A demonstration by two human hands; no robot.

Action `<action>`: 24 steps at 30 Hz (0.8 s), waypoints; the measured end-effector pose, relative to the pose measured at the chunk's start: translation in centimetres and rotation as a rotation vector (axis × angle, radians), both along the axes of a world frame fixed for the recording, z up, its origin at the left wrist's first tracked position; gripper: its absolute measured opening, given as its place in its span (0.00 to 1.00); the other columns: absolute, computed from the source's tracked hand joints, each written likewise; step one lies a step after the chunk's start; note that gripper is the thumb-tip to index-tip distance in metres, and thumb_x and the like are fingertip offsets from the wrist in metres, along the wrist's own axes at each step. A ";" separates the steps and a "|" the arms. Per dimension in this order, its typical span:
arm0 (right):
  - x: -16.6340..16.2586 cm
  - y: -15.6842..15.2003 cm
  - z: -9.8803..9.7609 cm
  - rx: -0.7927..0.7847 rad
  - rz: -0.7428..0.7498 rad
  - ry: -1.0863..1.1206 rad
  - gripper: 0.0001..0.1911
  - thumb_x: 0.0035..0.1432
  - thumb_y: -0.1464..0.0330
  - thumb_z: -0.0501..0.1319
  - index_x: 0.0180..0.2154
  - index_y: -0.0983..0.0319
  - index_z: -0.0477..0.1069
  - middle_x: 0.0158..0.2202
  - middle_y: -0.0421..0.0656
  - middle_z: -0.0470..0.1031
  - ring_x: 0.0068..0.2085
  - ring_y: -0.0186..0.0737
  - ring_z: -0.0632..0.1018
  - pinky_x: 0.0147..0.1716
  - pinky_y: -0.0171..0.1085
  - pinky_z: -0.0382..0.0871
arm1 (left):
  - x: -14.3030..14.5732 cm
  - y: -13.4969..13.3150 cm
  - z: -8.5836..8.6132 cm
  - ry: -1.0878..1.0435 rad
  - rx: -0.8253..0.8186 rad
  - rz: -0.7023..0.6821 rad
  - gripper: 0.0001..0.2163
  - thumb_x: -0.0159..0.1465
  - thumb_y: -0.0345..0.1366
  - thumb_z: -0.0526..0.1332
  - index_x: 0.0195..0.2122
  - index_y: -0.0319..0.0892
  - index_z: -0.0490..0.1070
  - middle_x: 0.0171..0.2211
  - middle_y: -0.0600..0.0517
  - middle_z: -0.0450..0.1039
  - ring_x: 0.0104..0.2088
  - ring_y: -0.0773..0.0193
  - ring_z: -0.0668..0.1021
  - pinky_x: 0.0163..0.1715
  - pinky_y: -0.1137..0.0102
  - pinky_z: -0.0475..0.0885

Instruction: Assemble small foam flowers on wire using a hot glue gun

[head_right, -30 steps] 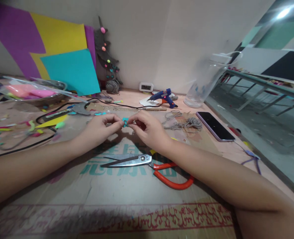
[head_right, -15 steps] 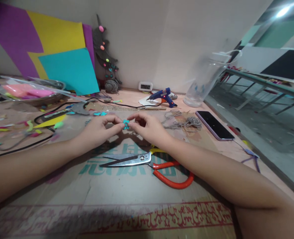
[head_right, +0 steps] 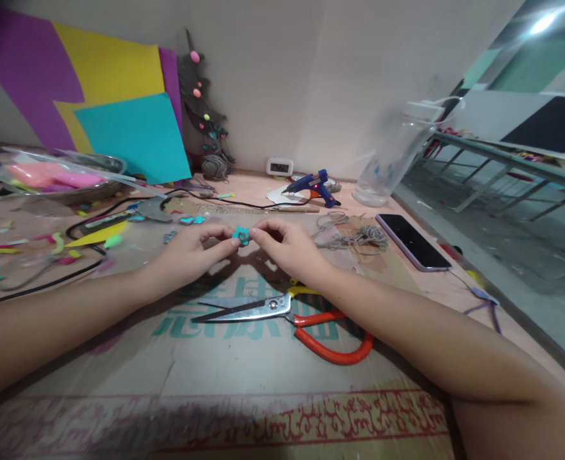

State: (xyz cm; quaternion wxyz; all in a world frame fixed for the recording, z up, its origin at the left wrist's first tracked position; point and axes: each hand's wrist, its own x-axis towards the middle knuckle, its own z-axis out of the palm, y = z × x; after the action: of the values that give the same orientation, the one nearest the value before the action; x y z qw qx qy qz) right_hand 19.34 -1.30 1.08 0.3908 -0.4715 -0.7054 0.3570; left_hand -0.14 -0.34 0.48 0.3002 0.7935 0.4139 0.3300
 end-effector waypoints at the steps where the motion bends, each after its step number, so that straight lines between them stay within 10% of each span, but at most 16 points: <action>1: 0.0 0.0 0.0 0.012 0.003 0.000 0.14 0.60 0.58 0.60 0.33 0.62 0.73 0.28 0.39 0.74 0.28 0.33 0.72 0.26 0.32 0.65 | 0.0 0.0 0.0 0.002 0.006 0.003 0.15 0.64 0.46 0.56 0.27 0.42 0.72 0.24 0.54 0.72 0.26 0.65 0.70 0.26 0.72 0.61; 24: 0.0 -0.3 0.0 -0.099 -0.014 -0.047 0.13 0.57 0.59 0.64 0.34 0.63 0.72 0.25 0.39 0.73 0.22 0.31 0.71 0.14 0.28 0.64 | -0.2 0.2 -0.3 0.054 0.120 -0.006 0.14 0.65 0.46 0.56 0.33 0.42 0.75 0.33 0.52 0.79 0.36 0.60 0.77 0.37 0.69 0.68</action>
State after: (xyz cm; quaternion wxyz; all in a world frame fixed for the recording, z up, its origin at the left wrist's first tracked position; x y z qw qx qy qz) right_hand 19.35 -1.64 1.08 0.3529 -0.5036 -0.6925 0.3774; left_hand -0.34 -0.16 0.18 0.2417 0.8201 0.3987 0.3317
